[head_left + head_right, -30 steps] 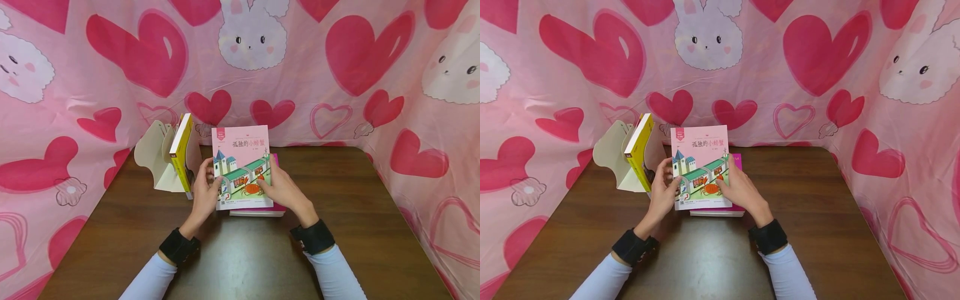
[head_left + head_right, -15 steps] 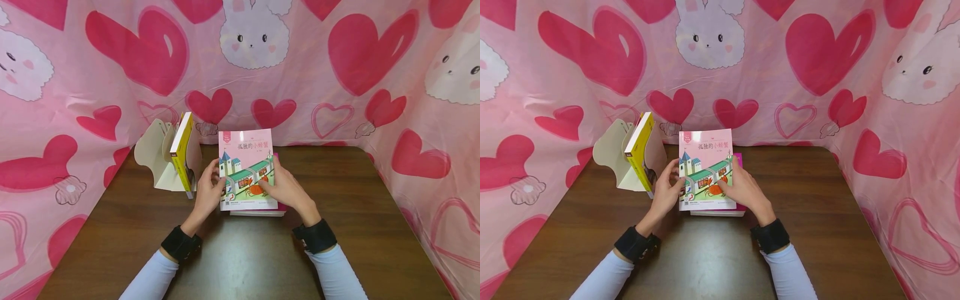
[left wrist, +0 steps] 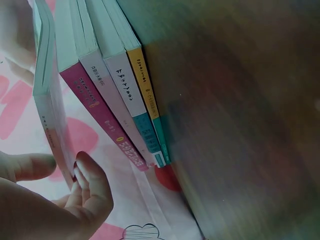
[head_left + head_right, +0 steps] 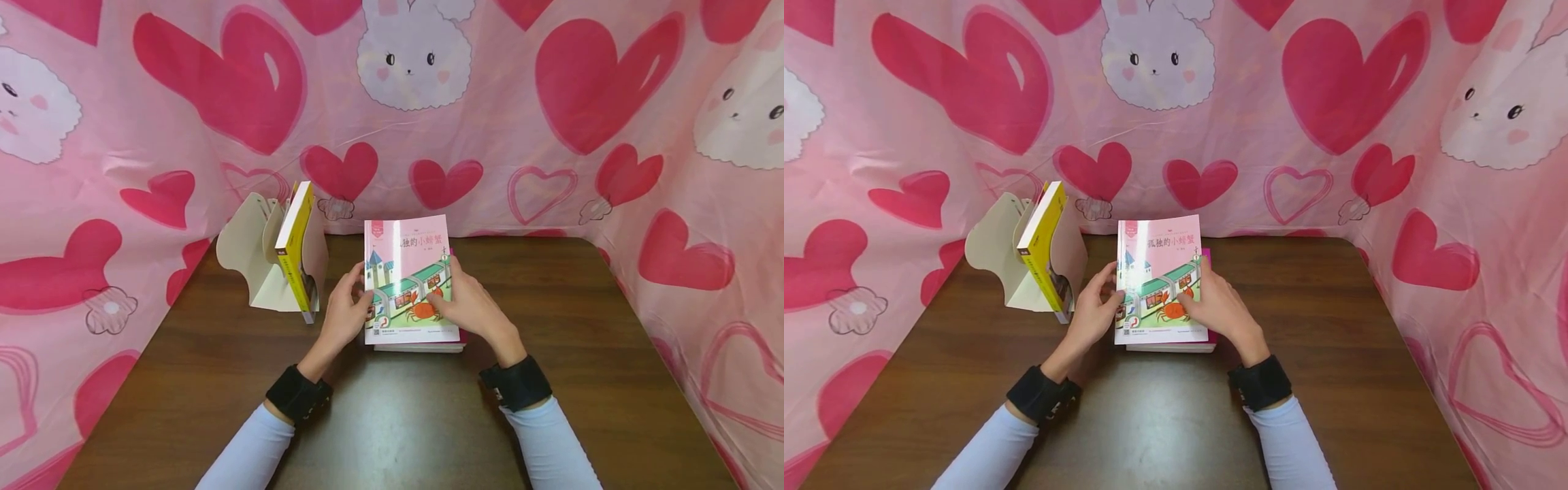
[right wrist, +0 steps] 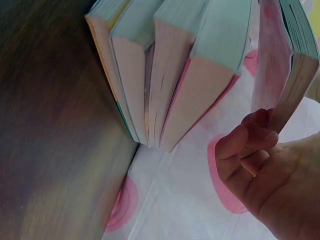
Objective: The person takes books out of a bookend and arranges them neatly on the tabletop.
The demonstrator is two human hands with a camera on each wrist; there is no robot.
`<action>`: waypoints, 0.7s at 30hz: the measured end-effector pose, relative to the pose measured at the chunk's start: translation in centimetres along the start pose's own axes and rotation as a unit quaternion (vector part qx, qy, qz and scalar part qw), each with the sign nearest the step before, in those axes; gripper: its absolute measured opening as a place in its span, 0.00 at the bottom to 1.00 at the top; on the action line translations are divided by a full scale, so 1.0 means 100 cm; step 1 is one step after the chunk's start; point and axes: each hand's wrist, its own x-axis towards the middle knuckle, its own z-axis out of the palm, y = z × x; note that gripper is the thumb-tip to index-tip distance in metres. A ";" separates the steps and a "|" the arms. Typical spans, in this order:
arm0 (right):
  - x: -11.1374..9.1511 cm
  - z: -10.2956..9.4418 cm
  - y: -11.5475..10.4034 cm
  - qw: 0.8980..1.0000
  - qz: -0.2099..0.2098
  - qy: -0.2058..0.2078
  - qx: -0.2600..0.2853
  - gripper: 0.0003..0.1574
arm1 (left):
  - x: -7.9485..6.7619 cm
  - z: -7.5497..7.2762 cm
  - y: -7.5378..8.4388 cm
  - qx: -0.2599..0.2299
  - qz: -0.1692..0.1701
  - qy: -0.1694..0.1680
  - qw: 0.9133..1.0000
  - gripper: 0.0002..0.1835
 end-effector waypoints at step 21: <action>-0.001 -0.002 0.004 0.997 0.057 -0.025 -0.054 0.56 | 0.004 0.004 -0.001 0.060 -0.022 -0.065 0.996 0.34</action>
